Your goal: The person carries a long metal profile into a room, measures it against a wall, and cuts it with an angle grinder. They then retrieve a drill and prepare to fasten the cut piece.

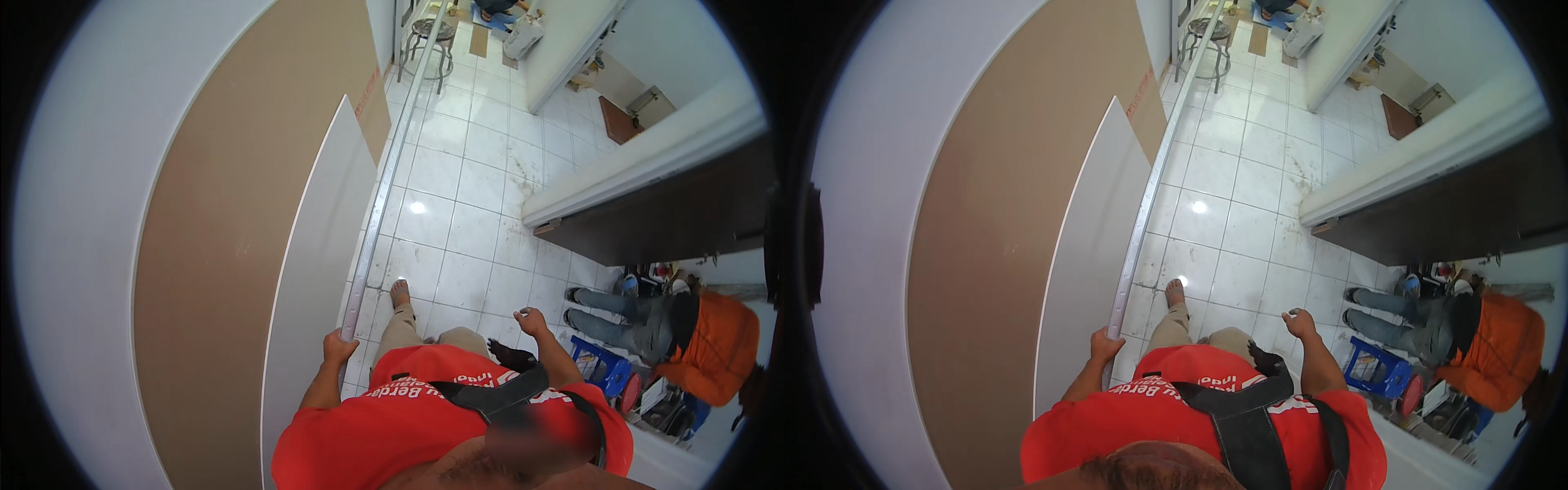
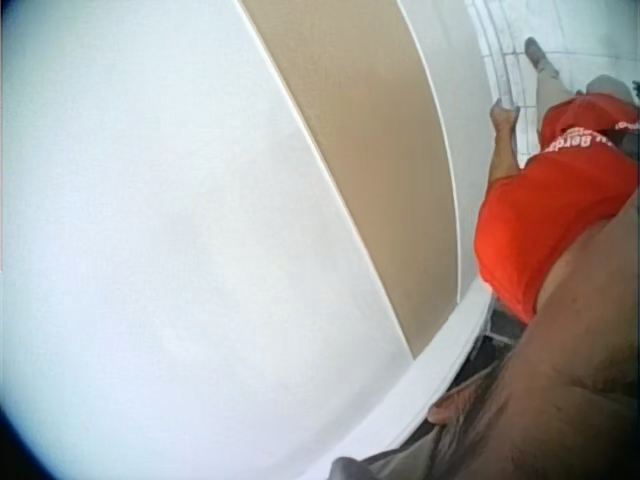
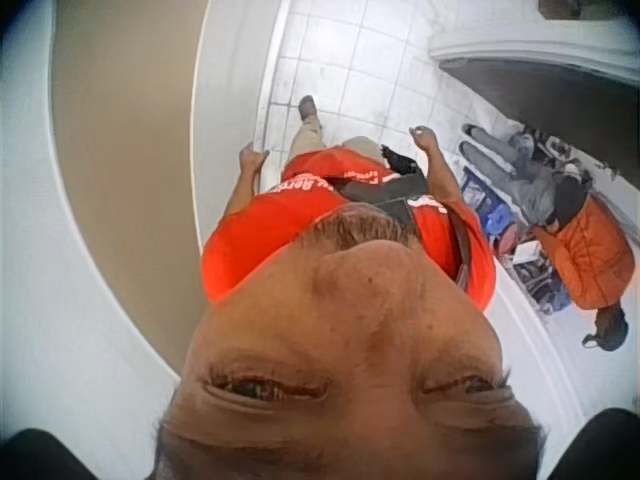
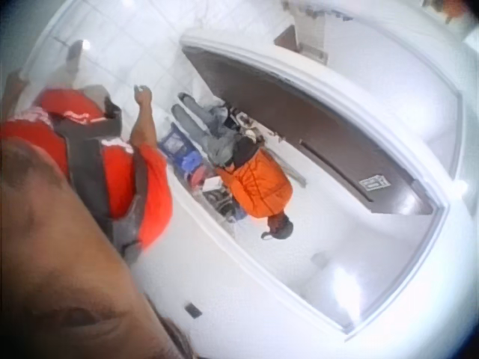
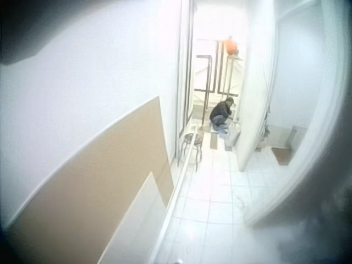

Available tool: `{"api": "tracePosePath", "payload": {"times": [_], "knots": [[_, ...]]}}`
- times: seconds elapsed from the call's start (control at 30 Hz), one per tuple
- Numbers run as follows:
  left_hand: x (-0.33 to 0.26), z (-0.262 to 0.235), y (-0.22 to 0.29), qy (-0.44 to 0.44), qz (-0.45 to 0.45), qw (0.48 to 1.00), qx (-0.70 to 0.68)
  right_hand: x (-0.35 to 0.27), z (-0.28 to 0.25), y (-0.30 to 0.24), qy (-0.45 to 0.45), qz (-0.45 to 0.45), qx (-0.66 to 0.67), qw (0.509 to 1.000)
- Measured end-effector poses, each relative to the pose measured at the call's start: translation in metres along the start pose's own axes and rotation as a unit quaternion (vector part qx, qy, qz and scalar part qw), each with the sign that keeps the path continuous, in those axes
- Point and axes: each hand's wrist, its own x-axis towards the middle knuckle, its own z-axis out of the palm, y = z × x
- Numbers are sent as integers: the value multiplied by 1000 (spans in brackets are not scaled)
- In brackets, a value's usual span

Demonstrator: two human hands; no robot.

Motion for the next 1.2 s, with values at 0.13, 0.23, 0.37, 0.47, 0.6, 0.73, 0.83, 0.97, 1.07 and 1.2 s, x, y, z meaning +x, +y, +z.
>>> {"api": "tracePosePath", "payload": {"times": [0.13,0.23,0.37,0.47,0.6,0.73,0.83,0.97,1.07,1.2], "knots": [[29,-4,26,-4,-52,998,43,45,-30,-40,-7,-20,1,1000],[39,21,10,-62,-107,988,95,66,-22,-62,-59,-47,-4,997],[95,59,-11,-88,-175,974,113,116,-25,-112,-106,-119,3,987],[112,108,-51,-97,-210,962,147,120,1,-101,-139,-77,63,985],[160,145,-84,-85,-203,967,132,120,23,-66,-159,-9,120,980],[222,174,-71,-93,-193,973,87,99,39,-15,-184,100,81,974],[232,202,-112,-78,-161,983,52,86,59,23,-189,117,124,967],[238,223,-144,-96,-193,976,31,66,100,99,-176,-3,10,984],[246,225,-130,-99,-186,972,104,41,77,37,-251,173,119,945],[297,250,-149,-132,-228,964,40,93,117,18,-301,270,188,895]]}}
